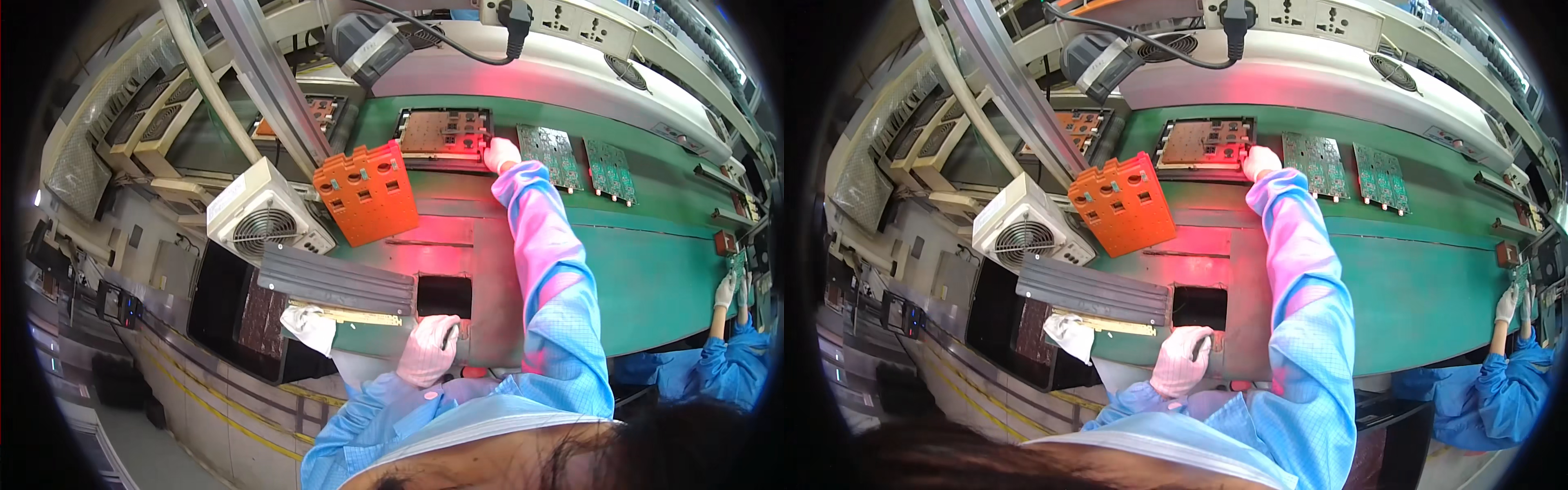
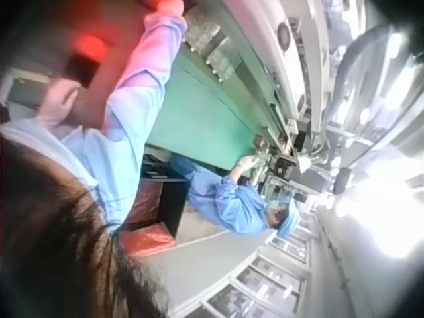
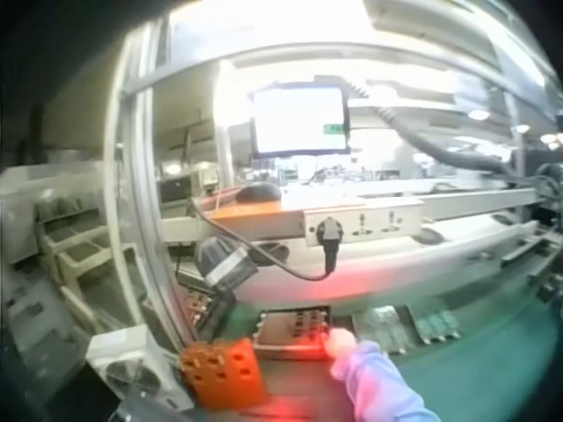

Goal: The person fits circuit boards into fixture trays, places template plates over the boards, presses the components, and removes the template plates and boards.

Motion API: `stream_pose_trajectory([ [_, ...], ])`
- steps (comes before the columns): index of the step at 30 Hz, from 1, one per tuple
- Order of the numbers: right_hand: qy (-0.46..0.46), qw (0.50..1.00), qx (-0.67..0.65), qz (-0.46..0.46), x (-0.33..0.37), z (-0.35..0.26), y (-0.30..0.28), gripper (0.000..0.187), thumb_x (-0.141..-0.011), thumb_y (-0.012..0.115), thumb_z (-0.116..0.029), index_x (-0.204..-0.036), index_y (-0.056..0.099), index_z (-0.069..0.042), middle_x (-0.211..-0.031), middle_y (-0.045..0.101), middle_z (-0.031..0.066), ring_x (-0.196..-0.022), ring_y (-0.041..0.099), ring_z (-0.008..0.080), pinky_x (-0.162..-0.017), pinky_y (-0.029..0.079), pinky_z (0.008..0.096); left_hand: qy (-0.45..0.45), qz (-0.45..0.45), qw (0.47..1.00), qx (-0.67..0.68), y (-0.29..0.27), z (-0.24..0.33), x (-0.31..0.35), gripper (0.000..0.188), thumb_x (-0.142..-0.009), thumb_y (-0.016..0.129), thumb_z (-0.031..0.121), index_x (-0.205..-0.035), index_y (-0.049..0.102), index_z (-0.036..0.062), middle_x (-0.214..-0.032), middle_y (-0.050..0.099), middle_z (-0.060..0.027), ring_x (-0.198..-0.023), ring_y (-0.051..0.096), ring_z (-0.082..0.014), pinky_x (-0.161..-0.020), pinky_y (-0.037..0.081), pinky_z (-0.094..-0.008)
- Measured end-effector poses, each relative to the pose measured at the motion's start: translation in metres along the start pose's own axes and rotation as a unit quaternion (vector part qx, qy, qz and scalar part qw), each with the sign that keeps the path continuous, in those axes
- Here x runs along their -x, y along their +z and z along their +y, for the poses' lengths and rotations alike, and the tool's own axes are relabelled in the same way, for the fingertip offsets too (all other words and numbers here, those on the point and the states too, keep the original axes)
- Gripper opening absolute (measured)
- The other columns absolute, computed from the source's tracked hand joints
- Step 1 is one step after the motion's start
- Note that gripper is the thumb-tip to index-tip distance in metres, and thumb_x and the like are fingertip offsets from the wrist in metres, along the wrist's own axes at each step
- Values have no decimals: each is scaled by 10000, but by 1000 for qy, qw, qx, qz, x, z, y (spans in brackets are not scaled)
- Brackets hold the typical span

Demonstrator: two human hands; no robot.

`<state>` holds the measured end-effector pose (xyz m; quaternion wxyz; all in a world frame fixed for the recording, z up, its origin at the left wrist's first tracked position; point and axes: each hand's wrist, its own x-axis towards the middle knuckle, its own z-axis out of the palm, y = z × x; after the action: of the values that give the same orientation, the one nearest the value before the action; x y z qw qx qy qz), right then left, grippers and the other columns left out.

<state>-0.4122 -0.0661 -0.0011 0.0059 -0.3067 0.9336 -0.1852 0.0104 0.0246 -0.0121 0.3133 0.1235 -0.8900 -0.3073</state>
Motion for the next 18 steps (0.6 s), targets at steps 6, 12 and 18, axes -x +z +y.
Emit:
stream_pose_trajectory([
  [6,-76,996,36,8,40,12,-101,425,-789,527,-392,-858,653,7,-889,609,261,-884,590,400,-814,472,445,0,13,1000,18,-1,0,1,134,-759,620,31,-893,616,28,-829,629,-136,-788,608,-301,-712,496,-368],
  [12,-114,989,91,-15,120,58,-164,336,-705,555,-293,-752,631,31,-778,599,267,-761,600,405,-709,491,450,-52,20,997,60,-1,2,4,139,-794,611,49,-929,612,17,-874,641,-121,-825,624,-242,-739,498,-329],
  [18,-146,989,35,-2,249,95,-183,272,-683,572,-237,-650,556,32,-634,539,234,-633,544,404,-613,451,457,-371,25,852,369,12,-2,-13,499,-901,501,427,-1123,528,-20,-964,634,-127,-763,630,-153,-619,500,-268],
])
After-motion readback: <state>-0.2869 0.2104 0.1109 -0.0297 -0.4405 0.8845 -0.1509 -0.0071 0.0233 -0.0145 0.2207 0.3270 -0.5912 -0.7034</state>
